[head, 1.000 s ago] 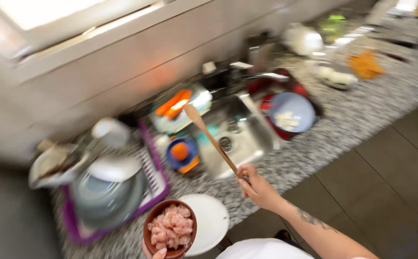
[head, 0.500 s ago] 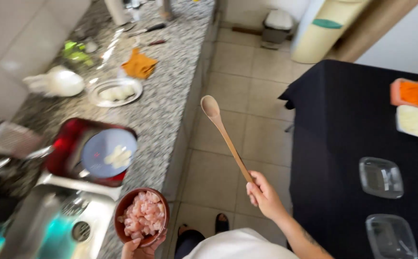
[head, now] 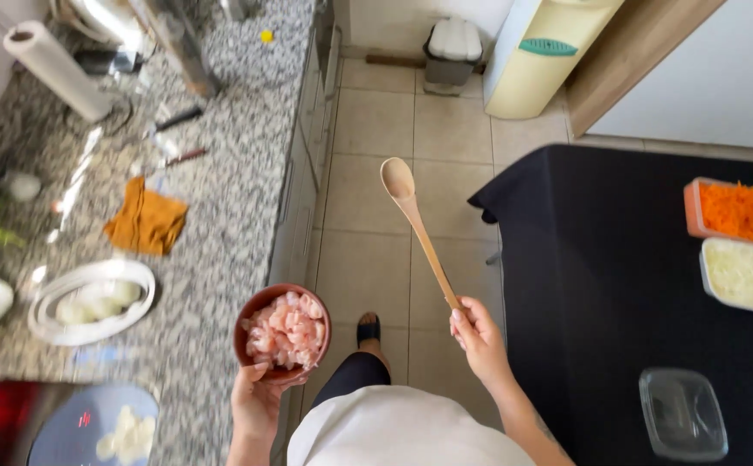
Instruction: The person pours oil into a frying pan on the stove, then adds chopped meat from a bowl and stirs it with a wooden spoon. They wash the bowl in the sink and return to stir the meat in the pan.
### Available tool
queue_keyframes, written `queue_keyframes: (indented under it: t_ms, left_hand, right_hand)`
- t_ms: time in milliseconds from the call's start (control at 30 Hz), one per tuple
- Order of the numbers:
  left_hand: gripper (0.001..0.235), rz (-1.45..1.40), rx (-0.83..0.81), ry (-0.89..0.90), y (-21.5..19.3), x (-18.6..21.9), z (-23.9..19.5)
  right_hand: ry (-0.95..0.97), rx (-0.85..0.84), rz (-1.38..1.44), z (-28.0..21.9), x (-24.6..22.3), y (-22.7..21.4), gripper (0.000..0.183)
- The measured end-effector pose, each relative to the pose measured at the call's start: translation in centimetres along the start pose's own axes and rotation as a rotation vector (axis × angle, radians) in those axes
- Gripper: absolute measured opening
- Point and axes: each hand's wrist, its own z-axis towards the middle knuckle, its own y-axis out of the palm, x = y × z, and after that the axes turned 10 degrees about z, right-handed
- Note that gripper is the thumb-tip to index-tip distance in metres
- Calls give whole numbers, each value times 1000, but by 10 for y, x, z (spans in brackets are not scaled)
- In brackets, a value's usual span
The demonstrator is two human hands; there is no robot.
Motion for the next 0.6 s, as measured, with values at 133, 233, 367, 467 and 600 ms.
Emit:
queue_keyframes:
  t_ms: [133,233,367,467,600]
  left_hand:
    - [58,43,-42,-39,76,54,81]
    - [62,114,-101,-17,143,103,132]
    - [71,152,-124,-71,218,144,211]
    - [71,128,-191,-58,254,143,293]
    - [68,7,-215,8,307,148,382]
  right_hand:
    - [-21,58,-26,98,-37,-6,30]
    - [-29,93,-66,162,-64,-11,42]
    - [-64,113,-107,252,-58,-29,34]
    - [-65,159,-118,335,-49,-45,29]
    - [-38,112,-135,463,-46,-76,29]
